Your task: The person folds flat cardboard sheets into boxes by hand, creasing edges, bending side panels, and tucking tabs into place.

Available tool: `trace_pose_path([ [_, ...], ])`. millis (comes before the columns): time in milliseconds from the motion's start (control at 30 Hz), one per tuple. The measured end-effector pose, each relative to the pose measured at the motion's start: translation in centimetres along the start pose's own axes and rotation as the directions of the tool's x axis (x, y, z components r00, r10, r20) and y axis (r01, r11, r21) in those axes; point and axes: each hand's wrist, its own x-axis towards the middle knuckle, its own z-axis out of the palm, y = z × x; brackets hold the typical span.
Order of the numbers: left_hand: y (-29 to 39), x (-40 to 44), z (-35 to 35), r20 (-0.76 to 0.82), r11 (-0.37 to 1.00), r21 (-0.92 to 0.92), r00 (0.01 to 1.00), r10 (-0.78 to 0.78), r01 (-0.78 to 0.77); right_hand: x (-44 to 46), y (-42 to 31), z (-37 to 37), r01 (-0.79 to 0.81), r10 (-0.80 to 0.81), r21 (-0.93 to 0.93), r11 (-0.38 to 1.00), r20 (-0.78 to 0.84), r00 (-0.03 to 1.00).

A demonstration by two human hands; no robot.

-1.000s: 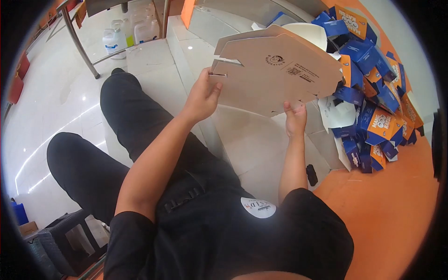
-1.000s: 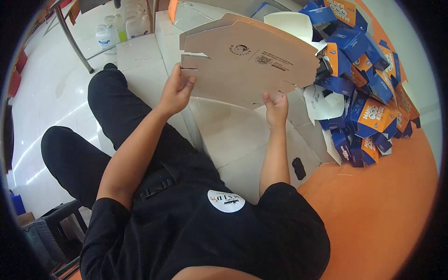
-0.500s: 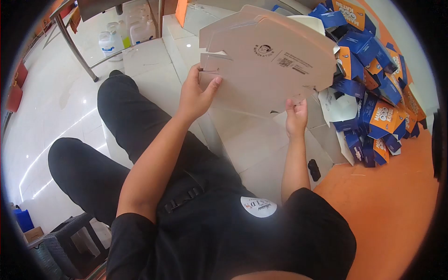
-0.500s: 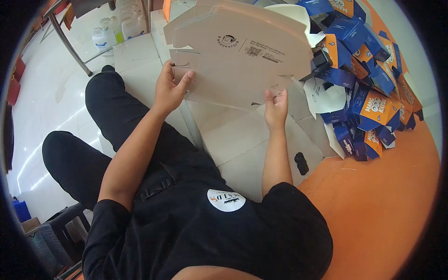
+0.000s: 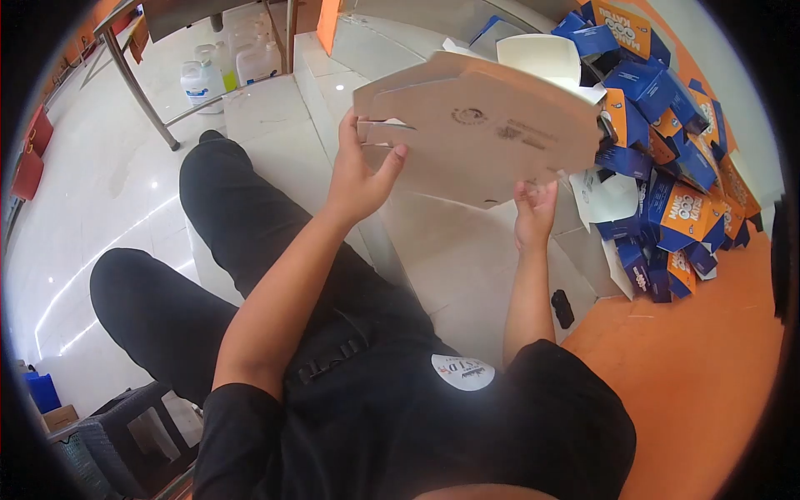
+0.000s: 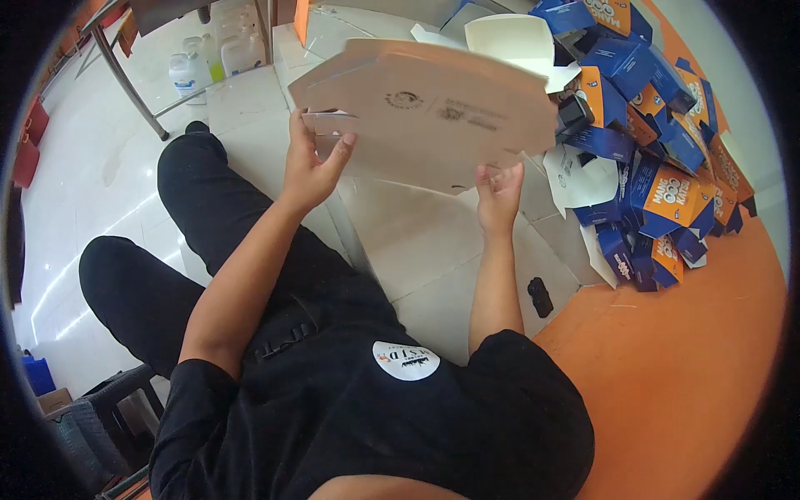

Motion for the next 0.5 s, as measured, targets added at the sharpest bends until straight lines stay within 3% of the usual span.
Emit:
trace_pose_path([
  [67,0.3,-0.1,0.5,-0.052,0.994,0.064,0.994,0.097,-0.094,0.0,-0.8,1.0,0.14,-0.138,0.062,0.988,-0.034,0.99],
  [100,0.4,-0.2,0.3,-0.014,0.991,0.11,0.997,0.074,-0.072,-0.2,-0.9,1.3,0.209,-0.204,0.09,0.974,-0.059,0.977],
  [200,1.3,0.3,-0.1,0.073,0.985,0.173,0.997,0.005,-0.018,0.0,-0.8,0.4,0.155,-0.155,0.017,0.988,0.008,0.988],
  [300,2.0,1.1,-1.0,0.094,0.989,0.148,0.996,-0.002,-0.012,1.3,0.9,-1.8,-0.018,0.011,0.195,0.981,0.037,0.999],
  [400,1.5,1.4,-1.3,0.111,0.981,0.189,0.993,0.027,-0.048,1.0,-1.7,0.9,0.108,-0.103,0.141,0.984,-0.046,0.994],
  [500,1.9,1.4,-1.2,0.112,0.988,0.152,0.992,-0.051,0.033,1.1,-2.7,0.7,0.062,-0.063,0.11,0.992,0.005,0.998],
])
